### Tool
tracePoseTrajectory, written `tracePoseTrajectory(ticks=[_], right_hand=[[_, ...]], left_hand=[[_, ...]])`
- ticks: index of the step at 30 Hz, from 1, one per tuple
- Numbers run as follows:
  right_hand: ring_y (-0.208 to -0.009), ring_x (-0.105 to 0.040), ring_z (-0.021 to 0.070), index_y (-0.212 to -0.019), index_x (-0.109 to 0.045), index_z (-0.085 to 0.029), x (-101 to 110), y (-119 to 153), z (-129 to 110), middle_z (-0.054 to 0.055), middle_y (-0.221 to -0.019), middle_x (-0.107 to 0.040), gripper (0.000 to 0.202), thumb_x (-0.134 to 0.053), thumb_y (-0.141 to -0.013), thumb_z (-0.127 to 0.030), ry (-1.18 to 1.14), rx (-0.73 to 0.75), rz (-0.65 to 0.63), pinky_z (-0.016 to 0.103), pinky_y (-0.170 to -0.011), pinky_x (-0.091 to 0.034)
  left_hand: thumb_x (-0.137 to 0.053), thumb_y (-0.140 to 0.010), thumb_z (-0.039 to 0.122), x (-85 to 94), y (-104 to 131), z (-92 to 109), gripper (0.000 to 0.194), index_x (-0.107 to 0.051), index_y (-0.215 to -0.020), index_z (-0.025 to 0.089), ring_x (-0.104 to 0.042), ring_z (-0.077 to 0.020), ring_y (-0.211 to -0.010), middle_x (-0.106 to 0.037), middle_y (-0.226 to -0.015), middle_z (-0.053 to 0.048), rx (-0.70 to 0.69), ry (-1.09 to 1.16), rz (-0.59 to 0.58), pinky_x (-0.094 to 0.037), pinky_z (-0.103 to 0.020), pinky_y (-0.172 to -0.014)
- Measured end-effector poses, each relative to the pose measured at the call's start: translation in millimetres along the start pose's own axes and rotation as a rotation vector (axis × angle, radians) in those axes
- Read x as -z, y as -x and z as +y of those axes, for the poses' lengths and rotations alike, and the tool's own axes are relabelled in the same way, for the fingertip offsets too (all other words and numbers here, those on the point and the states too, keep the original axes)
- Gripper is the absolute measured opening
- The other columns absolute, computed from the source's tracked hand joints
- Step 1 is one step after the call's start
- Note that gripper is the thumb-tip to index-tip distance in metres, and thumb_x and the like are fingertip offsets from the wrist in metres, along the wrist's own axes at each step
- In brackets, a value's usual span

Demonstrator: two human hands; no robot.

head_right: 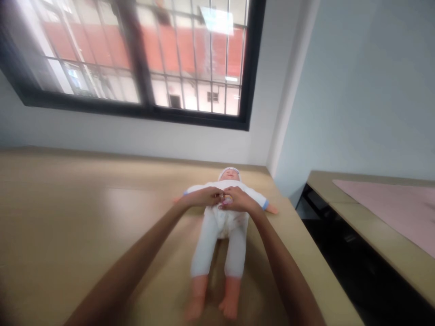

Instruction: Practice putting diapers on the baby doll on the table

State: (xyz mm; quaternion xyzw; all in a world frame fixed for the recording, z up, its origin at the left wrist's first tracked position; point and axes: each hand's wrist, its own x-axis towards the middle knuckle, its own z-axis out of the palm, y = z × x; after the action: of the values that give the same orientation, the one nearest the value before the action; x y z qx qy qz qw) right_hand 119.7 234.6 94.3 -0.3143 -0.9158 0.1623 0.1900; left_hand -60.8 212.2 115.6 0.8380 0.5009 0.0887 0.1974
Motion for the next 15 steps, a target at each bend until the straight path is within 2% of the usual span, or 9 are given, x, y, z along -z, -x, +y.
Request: tracePoseTrajectory(ticks=[5,15], right_hand=[[-0.109,-0.056,0.0223,-0.107,-0.07,-0.025,-0.5,1.9,-5.3,0.002,-0.112,-0.066,0.026,-0.064,-0.082,-0.03,0.035,-0.002,-0.003,0.032,-0.094,-0.045],[-0.108,-0.055,0.0212,-0.109,-0.066,-0.023,-5.0,-0.4,1.6,0.003,-0.112,-0.064,0.029,-0.065,-0.082,-0.032,0.027,-0.014,0.005,0.028,-0.09,-0.044]], left_hand=[[-0.046,-0.083,0.016,-3.2,-0.7,2.4,0.019,-0.044,-0.064,0.018,-0.045,-0.0146,-0.064,-0.052,-0.068,-0.001,0.052,-0.039,0.006,-0.032,-0.028,-0.062],[-0.053,-0.082,0.023,-3.5,0.1,8.4,0.021,-0.043,-0.064,0.019,-0.046,-0.0152,-0.065,-0.051,-0.068,-0.001,0.063,-0.008,0.025,-0.032,-0.029,-0.062]])
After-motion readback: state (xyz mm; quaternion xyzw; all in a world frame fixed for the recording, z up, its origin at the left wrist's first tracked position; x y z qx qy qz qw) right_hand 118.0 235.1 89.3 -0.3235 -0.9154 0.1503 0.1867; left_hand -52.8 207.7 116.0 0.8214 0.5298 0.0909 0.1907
